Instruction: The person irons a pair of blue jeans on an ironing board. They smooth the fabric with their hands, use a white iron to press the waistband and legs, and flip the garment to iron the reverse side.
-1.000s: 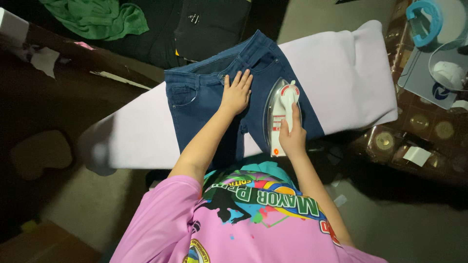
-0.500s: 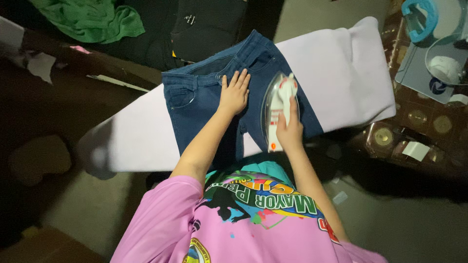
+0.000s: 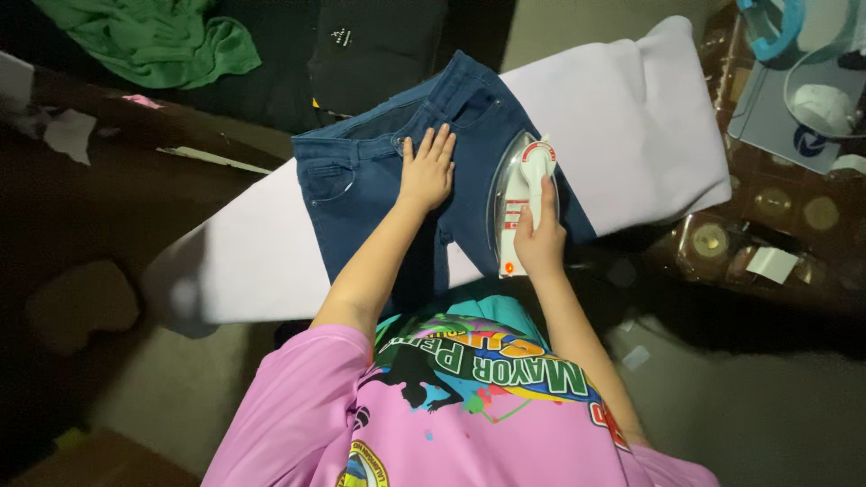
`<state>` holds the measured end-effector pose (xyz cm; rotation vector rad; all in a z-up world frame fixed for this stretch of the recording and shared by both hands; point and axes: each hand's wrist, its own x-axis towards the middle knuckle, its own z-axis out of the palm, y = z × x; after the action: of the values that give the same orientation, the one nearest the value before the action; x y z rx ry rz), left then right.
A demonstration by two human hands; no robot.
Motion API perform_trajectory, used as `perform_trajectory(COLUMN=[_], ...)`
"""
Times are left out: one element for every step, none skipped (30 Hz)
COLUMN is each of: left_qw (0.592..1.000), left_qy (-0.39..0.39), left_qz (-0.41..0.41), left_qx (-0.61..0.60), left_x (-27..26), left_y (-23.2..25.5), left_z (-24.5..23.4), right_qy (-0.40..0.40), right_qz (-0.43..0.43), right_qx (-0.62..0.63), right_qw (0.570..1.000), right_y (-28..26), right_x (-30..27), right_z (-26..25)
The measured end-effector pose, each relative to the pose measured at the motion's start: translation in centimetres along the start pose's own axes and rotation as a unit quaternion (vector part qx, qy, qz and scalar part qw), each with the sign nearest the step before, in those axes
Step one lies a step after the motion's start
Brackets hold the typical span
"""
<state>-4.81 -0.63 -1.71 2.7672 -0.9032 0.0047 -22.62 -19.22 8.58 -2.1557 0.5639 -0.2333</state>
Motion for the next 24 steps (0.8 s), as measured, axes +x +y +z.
perform_trajectory(left_qw=[1.0,1.0,1.0,1.0,1.0,1.0,1.0,1.0,1.0,1.0,0.999,0.997,0.997,0.996,0.994,0.996,0.996,0.997,0.998,0.999,0.999,0.999,0.999,0.998], left_qy=[-0.001,-0.002,-0.002,0.0,0.002,0.005,0.002,0.0,-0.002,0.012,0.027,0.042,0.027,0.012,-0.004,-0.009,-0.014,-0.019,-0.013,-0.008,-0.001,-0.005,-0.009,-0.012], left_qz=[0.0,0.001,0.0,0.001,0.002,0.003,0.0,-0.004,-0.007,-0.01,-0.013,-0.017,-0.038,-0.059,-0.082,-0.078,-0.075,-0.072,-0.059,-0.047,-0.034,-0.037,-0.041,-0.045], left_qx=[-0.001,-0.002,-0.002,0.003,0.008,0.013,0.012,0.01,0.009,0.027,0.044,0.061,0.062,0.063,0.065,0.051,0.037,0.024,0.023,0.023,0.023,0.027,0.031,0.036], left_x=[0.0,0.0,-0.1,-0.1,-0.1,0.0,-0.1,-0.1,-0.1,-0.3,-0.6,-0.9,-1.3,-1.8,-2.6,-3.5,-4.5,-5.5,-6.5,-7.4,-8.4,-9.4,-10.3,-11.0], left_y=[0.1,0.1,0.0,0.0,0.1,0.1,0.1,0.1,0.2,0.4,0.7,1.1,1.7,2.6,3.6,4.7,5.9,7.1,8.2,9.3,10.0,10.5,11.0,11.4], left_z=[-0.1,-0.1,-0.1,-0.1,-0.1,0.0,0.1,0.1,0.2,0.3,0.3,0.3,0.3,0.4,0.5,0.6,0.8,1.0,1.2,1.5,1.6,1.7,1.8,1.8], right_qy=[0.0,0.004,0.007,0.01,0.011,0.011,0.011,0.008,0.005,0.002,-0.006,-0.014,-0.023,-0.018,-0.015,-0.012,-0.031,-0.05,-0.07,-0.079,-0.088,-0.097,-0.104,-0.111], right_qz=[-0.001,-0.015,-0.029,-0.044,-0.05,-0.055,-0.061,-0.057,-0.054,-0.051,-0.035,-0.019,-0.005,-0.047,-0.09,-0.133,-0.124,-0.115,-0.106,-0.102,-0.098,-0.094,-0.07,-0.046], right_qx=[-0.006,-0.004,-0.002,0.001,0.0,0.0,-0.001,-0.009,-0.016,-0.023,-0.024,-0.025,-0.026,-0.027,-0.026,-0.026,-0.022,-0.018,-0.015,-0.014,-0.014,-0.014,-0.02,-0.027], right_qw=[1.0,1.0,1.0,0.999,0.999,0.998,0.998,0.998,0.998,0.998,0.999,0.999,0.999,0.998,0.995,0.991,0.992,0.992,0.992,0.992,0.991,0.991,0.992,0.992], right_y=[0.1,0.3,0.5,0.8,1.2,1.7,2.3,2.9,3.5,4.1,4.6,5.0,5.3,5.6,5.8,5.8,5.8,5.7,5.4,5.1,4.7,4.2,3.6,3.0], right_x=[-0.1,-0.4,-1.0,-1.7,-2.5,-3.5,-4.4,-5.4,-6.3,-7.0,-7.5,-8.0,-8.0,-7.8,-7.4,-6.8,-6.1,-5.2,-4.1,-3.2,-2.2,-1.3,-0.3,0.7], right_z=[-0.2,-0.5,-0.9,-1.2,-1.8,-2.5,-3.3,-4.1,-4.9,-5.5,-6.1,-6.6,-6.9,-7.1,-7.2,-7.3,-7.3,-7.2,-7.1,-6.9,-6.6,-6.3,-5.9,-5.5])
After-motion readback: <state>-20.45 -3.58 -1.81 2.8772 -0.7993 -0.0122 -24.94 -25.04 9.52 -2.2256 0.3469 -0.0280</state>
